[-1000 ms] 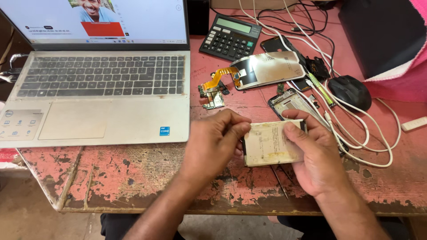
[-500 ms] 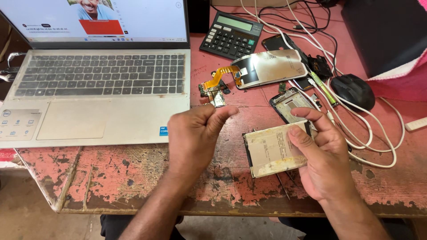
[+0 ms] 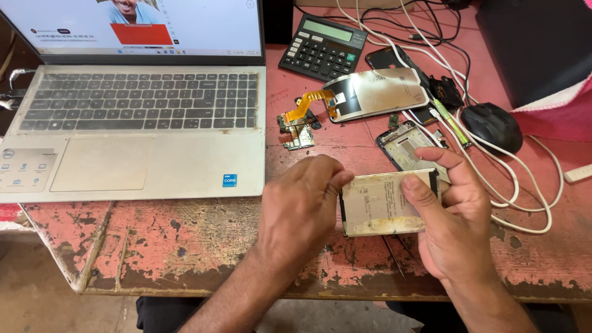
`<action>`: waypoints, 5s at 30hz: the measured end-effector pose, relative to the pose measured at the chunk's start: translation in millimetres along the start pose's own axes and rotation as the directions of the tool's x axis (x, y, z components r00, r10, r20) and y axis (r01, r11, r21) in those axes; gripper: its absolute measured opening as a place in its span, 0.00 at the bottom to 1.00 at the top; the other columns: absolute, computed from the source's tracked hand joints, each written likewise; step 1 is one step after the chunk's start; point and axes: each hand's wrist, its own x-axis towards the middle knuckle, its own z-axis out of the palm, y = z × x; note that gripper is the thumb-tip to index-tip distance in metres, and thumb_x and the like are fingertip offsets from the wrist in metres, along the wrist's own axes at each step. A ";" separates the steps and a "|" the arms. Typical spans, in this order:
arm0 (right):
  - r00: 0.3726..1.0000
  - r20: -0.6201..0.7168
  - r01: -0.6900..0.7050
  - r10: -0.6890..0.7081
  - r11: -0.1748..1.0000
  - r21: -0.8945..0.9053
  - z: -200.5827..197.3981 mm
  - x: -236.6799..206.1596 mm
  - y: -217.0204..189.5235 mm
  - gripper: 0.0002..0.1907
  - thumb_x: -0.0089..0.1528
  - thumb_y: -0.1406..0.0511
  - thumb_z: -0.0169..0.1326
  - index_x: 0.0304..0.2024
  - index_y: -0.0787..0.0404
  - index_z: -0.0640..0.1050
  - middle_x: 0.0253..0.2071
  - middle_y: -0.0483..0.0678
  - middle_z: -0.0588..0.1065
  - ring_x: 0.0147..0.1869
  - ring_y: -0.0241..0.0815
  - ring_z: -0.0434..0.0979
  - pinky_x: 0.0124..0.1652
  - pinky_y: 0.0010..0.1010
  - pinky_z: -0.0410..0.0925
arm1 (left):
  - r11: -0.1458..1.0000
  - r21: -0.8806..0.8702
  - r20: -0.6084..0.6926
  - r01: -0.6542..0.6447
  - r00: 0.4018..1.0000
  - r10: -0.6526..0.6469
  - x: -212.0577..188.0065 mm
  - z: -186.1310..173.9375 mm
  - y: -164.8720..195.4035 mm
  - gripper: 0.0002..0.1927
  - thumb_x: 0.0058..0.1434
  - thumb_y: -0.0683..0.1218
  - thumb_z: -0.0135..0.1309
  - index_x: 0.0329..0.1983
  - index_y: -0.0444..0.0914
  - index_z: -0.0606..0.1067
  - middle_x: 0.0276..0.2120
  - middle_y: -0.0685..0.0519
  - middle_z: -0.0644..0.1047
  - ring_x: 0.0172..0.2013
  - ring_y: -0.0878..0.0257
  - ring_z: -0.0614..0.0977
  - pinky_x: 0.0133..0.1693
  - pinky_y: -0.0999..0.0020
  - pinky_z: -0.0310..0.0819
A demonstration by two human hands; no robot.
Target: The person removes the old battery from a disassembled smartphone, peels off its adhesive backing, and installs a new battery into the phone chassis. The person then handles the motherboard and wipes it with a cloth.
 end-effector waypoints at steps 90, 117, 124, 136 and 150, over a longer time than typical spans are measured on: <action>0.998 -0.040 -0.054 0.050 0.993 -0.105 -14.5 8.9 -0.9 0.25 0.64 0.74 0.57 0.63 0.69 0.66 0.45 0.59 0.81 0.49 0.40 0.82 0.50 0.28 0.76 | 0.904 -0.347 -0.002 0.249 0.964 -0.266 7.4 -36.4 -14.2 0.18 0.69 0.52 0.54 0.27 0.37 0.74 0.20 0.49 0.76 0.20 0.63 0.73 0.24 0.59 0.74; 0.992 0.058 0.128 -0.115 0.932 -0.340 -9.7 -5.1 -7.1 0.18 0.57 0.79 0.63 0.49 0.70 0.77 0.41 0.55 0.82 0.44 0.37 0.85 0.43 0.25 0.79 | 0.792 -0.328 0.536 0.515 0.792 -0.293 7.8 -35.6 14.3 0.15 0.57 0.43 0.61 0.48 0.48 0.84 0.31 0.59 0.88 0.27 0.74 0.83 0.31 0.72 0.81; 0.994 0.020 0.109 -0.110 0.909 -0.403 -3.1 -14.0 -16.3 0.23 0.56 0.79 0.63 0.54 0.68 0.75 0.41 0.54 0.82 0.46 0.35 0.83 0.48 0.24 0.78 | 0.637 -0.531 0.479 0.559 0.818 -0.319 7.6 -34.9 12.3 0.13 0.52 0.39 0.67 0.42 0.42 0.86 0.30 0.58 0.88 0.28 0.77 0.86 0.33 0.79 0.85; 0.716 0.484 0.690 -0.503 0.409 -0.597 3.4 -7.6 -33.3 0.13 0.58 0.79 0.57 0.40 0.60 0.79 0.40 0.55 0.82 0.46 0.44 0.87 0.40 0.27 0.77 | 0.480 -0.769 0.317 0.423 0.903 -0.289 9.0 -43.8 -0.2 0.31 0.64 0.45 0.56 0.70 0.42 0.64 0.55 0.60 0.75 0.49 0.76 0.82 0.43 0.80 0.82; 0.990 0.083 0.137 -0.113 0.910 -0.391 -37.4 11.1 -8.2 0.03 0.65 0.70 0.59 0.39 0.67 0.80 0.32 0.53 0.79 0.31 0.40 0.80 0.32 0.32 0.76 | 0.718 -0.576 0.367 0.390 0.909 -0.200 -0.7 -28.8 -0.2 0.17 0.70 0.46 0.49 0.58 0.32 0.68 0.40 0.47 0.79 0.36 0.67 0.82 0.38 0.68 0.85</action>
